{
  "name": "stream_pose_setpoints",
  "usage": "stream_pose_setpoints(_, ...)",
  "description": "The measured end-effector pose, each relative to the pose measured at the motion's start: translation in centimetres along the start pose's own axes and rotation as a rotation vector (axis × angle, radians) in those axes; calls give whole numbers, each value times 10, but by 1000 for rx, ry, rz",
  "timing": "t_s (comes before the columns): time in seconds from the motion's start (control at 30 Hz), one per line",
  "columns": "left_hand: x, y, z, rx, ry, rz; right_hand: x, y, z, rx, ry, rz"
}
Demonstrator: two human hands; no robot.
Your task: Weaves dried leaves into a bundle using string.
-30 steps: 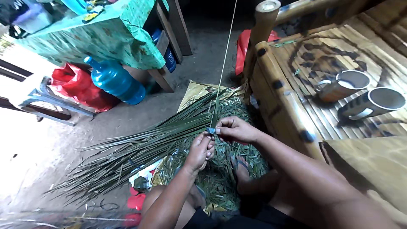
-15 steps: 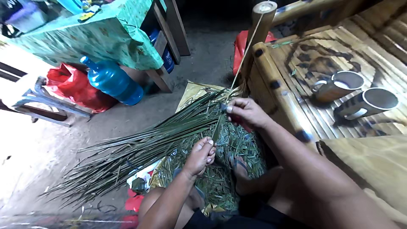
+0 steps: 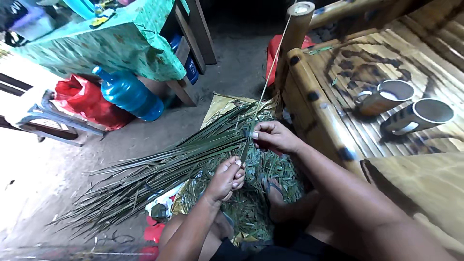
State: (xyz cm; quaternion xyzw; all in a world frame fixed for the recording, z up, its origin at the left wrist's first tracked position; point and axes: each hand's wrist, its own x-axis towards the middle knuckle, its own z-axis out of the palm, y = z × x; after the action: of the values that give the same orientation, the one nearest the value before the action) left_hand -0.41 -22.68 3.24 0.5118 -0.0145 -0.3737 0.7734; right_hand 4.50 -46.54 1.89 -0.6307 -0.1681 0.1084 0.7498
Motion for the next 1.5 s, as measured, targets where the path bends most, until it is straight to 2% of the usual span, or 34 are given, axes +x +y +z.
stream_pose_setpoints(0.13,-2,-1,-4,-4,-20,-6,3,5,-8,-46,11,-87)
stream_pose_setpoints(0.27,-7,-7,-6,30,3,-44,9,-4,-23,-39,177,-81)
stream_pose_setpoints(0.47,-10,-12,-8,242,82,-75,13,-14,-35,78,458,1)
stream_pose_setpoints(0.57,-12,-18,-7,333,78,-81,14,-17,-36,103,519,-8)
stream_pose_setpoints(0.7,-10,-18,-4,321,167,-41,12,-18,-34,-20,483,58)
stream_pose_setpoints(0.8,-4,-15,-4,255,215,13,0,-10,-17,-107,226,147)
stream_pose_setpoints(0.9,4,-9,-4,156,246,43,-4,-3,13,-43,-17,244)
stream_pose_setpoints(1.03,10,-7,-6,33,227,100,-6,11,34,35,-169,223)
stream_pose_setpoints(1.23,1,-3,-5,-42,121,85,-1,5,23,3,-61,103)
stream_pose_setpoints(1.5,-10,-7,-4,-19,90,53,10,-4,-10,22,245,-21)
